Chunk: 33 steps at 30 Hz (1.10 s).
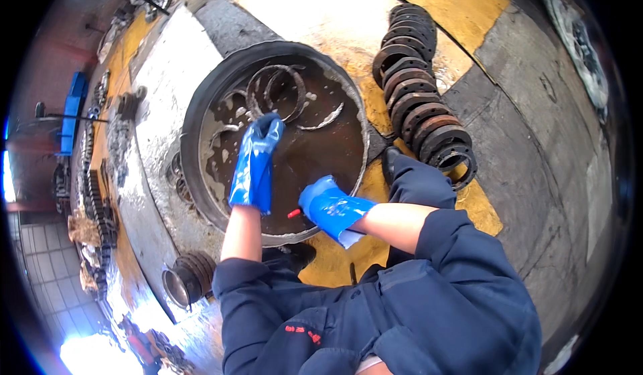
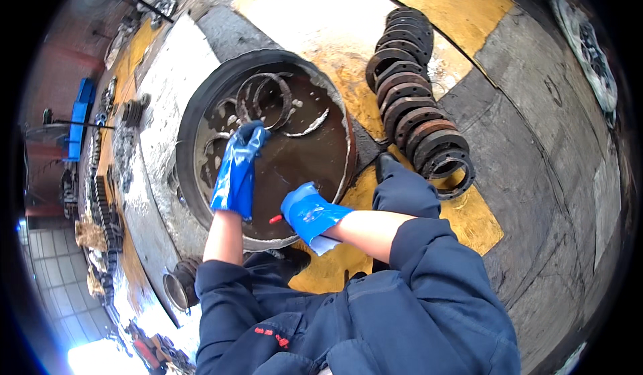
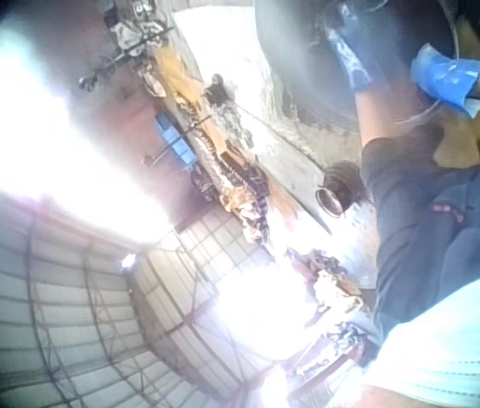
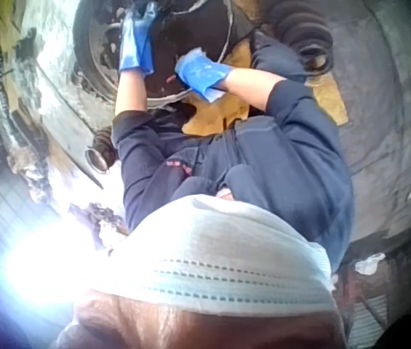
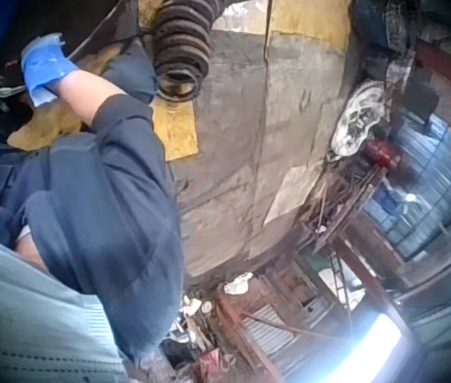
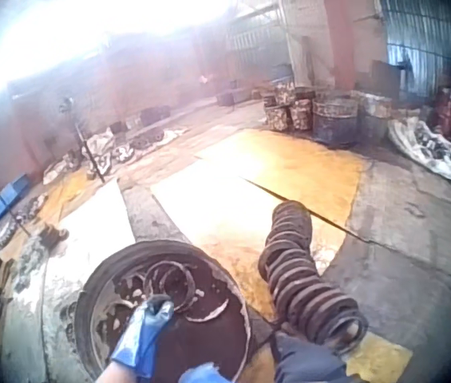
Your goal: The person scrubs multiple metal rings with a wire brush over a basin of dark liquid. They repeatedly dip the rings into the liquid and scrub them, then place the cleaned rings on a nearby metal surface.
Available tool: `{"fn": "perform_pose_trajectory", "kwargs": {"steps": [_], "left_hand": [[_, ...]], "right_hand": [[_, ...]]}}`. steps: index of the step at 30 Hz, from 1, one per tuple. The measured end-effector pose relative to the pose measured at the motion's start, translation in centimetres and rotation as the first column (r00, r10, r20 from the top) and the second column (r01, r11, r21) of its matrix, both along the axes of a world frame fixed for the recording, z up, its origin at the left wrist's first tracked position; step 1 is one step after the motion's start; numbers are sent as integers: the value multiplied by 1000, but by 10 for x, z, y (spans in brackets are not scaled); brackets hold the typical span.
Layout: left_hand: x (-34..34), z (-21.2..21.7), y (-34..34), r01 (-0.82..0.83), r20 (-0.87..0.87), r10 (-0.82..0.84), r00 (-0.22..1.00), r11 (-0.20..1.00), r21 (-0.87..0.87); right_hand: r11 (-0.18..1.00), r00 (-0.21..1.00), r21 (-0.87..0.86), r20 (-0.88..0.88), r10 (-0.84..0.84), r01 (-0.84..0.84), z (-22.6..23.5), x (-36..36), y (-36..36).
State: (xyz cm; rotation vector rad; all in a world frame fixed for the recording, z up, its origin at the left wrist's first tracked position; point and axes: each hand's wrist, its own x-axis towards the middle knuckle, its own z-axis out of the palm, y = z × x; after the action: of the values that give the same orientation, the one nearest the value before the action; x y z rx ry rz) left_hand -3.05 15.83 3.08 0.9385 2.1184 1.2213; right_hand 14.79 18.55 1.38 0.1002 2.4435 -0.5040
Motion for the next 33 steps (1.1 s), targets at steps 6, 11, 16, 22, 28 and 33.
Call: {"fn": "perform_pose_trajectory", "kwargs": {"steps": [6,11,16,22,28,33], "left_hand": [[-16,-20,113,101,-341,-156,927,979,-175],[-44,-79,107,-35,-140,-6,990,956,-290],[-59,-102,102,-209,-466,-8,885,888,-411],[-99,-37,29,36,285,-77,955,988,147],[-46,29,-62,-285,542,165,824,948,145],[-13,-19,-106,-313,758,153,634,947,70]], "right_hand": [[988,903,-41,-401,-151,147,-15,30,6],[995,789,-76,-607,-96,63,-45,23,-29],[986,696,-131,-698,-167,105,-75,21,-41],[936,681,-325,-655,-328,138,-106,3,-39],[985,851,-136,-500,-160,105,-62,-2,-34],[955,889,-206,-365,-277,213,-63,-6,-27]]}}
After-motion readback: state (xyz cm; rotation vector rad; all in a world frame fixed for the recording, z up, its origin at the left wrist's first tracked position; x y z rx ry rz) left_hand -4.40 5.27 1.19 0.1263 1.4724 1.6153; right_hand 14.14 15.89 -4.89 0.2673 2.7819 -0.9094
